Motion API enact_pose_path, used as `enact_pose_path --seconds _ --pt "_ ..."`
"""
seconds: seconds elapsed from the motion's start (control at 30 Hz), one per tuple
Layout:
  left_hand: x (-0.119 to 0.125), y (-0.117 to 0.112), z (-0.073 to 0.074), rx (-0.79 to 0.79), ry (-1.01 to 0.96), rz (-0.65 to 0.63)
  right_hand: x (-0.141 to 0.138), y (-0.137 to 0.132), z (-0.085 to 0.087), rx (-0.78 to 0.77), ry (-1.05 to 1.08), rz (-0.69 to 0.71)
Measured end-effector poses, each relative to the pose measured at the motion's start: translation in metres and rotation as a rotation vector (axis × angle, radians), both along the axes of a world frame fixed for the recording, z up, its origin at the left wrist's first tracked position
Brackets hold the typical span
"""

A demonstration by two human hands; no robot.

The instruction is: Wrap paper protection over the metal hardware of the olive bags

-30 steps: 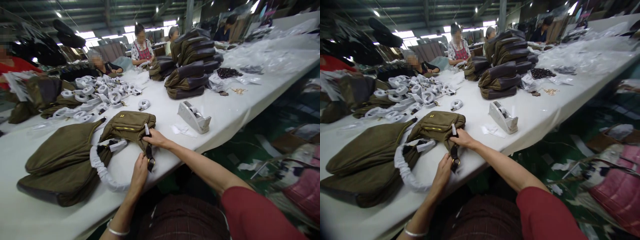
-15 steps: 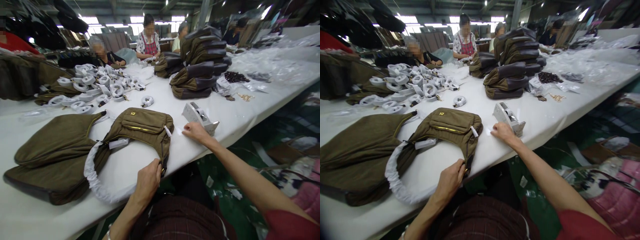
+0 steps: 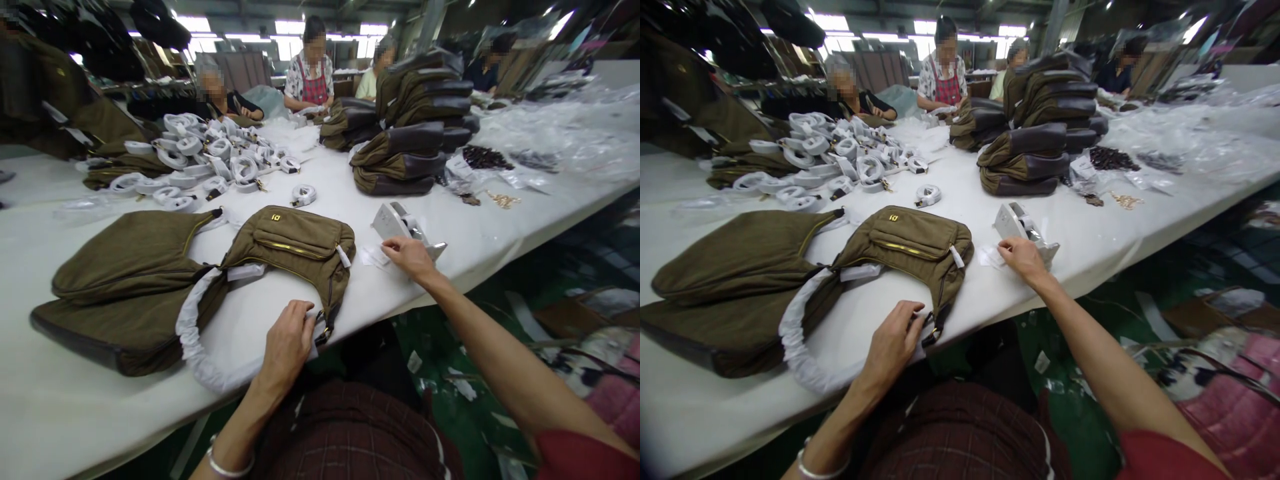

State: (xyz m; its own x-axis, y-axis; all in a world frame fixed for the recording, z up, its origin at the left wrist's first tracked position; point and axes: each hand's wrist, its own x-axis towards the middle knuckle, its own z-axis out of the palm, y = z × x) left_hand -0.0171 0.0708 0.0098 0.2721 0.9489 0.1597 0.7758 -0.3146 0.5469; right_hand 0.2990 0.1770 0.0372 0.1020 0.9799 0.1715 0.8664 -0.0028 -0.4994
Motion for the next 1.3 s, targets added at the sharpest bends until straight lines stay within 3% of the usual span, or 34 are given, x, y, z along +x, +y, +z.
enact_pose_path --seconds 0.1,0.2,0.3,0.47,0.57,0.7,0.8,0.9,1.07,1.3 --pt "-0.001 0.0 0.002 0.092 -0.069 0.0 -0.006 -0.01 0.011 -0.007 0.151 -0.018" --pt "0.0 -0.002 0.009 0.106 -0.233 0.012 -0.022 -0.027 0.02 -0.074 0.546 0.082" --pt "0.004 -0.004 0.02 -0.016 -0.467 0.022 -0.054 -0.049 0.024 -0.151 0.81 0.236" --pt "0.007 -0.002 0.028 -0.304 -0.865 0.027 -0.116 -0.082 0.027 -0.287 0.793 0.462" --pt "-0.001 -0.002 0.027 -0.305 -0.886 0.094 -0.135 -0.086 0.026 -0.292 0.718 0.528" --pt "-0.023 -0.005 0.021 -0.236 -0.79 0.195 -0.132 -0.073 0.024 -0.036 0.468 0.555" --pt "-0.038 -0.008 0.014 -0.218 -0.722 0.235 -0.127 -0.063 0.021 0.129 0.134 0.822" --pt "-0.044 -0.01 0.009 -0.206 -0.665 0.261 -0.13 -0.061 0.015 0.144 -0.192 0.989" --pt "-0.045 -0.012 0.007 -0.185 -0.591 0.268 -0.144 -0.061 0.004 0.061 -0.382 0.925" --pt "-0.049 -0.008 0.004 -0.072 -0.434 0.229 -0.165 -0.057 0.004 0.006 -0.522 0.881"
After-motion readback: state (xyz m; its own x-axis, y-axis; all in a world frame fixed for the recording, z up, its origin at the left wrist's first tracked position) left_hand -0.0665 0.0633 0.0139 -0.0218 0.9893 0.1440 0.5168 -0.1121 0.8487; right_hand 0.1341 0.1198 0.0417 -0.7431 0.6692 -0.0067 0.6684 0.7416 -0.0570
